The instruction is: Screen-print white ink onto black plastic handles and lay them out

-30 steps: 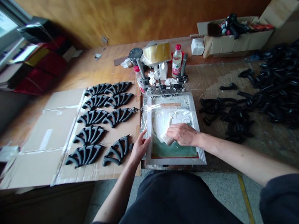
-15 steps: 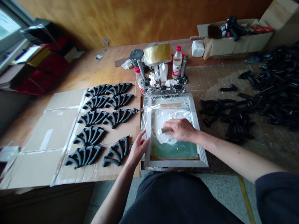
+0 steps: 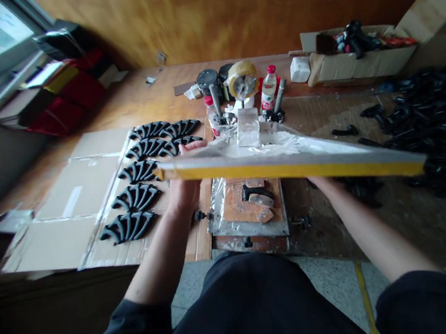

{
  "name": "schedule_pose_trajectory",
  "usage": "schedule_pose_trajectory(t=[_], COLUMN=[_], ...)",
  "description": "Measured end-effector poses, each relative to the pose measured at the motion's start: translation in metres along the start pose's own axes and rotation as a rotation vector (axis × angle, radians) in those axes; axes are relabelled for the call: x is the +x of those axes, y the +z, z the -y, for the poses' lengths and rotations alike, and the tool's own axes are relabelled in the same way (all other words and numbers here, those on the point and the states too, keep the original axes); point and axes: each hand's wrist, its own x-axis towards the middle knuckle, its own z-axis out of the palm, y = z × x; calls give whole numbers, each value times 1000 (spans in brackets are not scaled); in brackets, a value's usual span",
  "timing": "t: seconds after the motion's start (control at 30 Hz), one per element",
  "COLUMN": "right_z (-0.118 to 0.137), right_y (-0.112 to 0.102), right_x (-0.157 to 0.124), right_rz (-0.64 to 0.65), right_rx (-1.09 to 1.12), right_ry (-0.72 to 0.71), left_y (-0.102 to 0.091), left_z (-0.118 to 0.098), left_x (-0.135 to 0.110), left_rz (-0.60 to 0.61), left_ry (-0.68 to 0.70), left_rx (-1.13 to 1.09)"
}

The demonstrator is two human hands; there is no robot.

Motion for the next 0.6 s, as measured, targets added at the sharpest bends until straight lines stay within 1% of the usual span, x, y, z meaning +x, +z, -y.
schedule_pose_trajectory(t=[0.07, 0.1, 0.13, 0.17, 0.2, 0.23, 0.3, 0.33, 0.37, 0.4, 0.43, 0.47, 0.5, 0.53, 0.57, 0.6], right_z=[21, 33, 45, 56, 66, 76, 99, 111, 121, 130, 133, 129, 117, 97, 68, 33], right_y=[33, 47, 59, 66, 71, 72, 68, 66, 63, 62, 60, 59, 56, 53, 49, 45], right_x=[-24, -34, -42, -47, -51, -55, -62, -66, -70, -74, -77, -79, -79, -78, -75, -71], right_rz=[42, 59, 90, 130, 168, 193, 187, 164, 148, 147, 163, 179, 182, 170, 108, 49], right_rx=[-1, -16, -38, -59, -72, -71, -29, 6, 49, 101, 157, 205, 233, 238, 204, 135], right_ry=[-91, -131, -158, -159, -129, -73, 10, -7, -81, -200, -339, -459, -530, -549, -470, -365], left_y=[8, 11, 14, 16, 18, 20, 24, 25, 24, 22, 17, 8, -4, -20, -40, -62], left_z=[-2, 1, 6, 15, 26, 38, 66, 80, 92, 101, 109, 115, 119, 123, 126, 130], left_x=[11, 12, 10, 3, -8, -22, -55, -72, -87, -100, -109, -115, -119, -120, -122, -123], left_rz=[10, -3, -26, -40, -22, 26, 184, 209, 193, 147, 80, 8, -74, -163, -252, -345], left_ry=[33, 30, 11, -39, -133, -270, -612, -738, -796, -817, -809, -784, -755, -726, -704, -682], left_rx=[-32, -45, -56, -61, -62, -55, -41, -55, -93, -132, -169, -193, -190, -165, -124, -71])
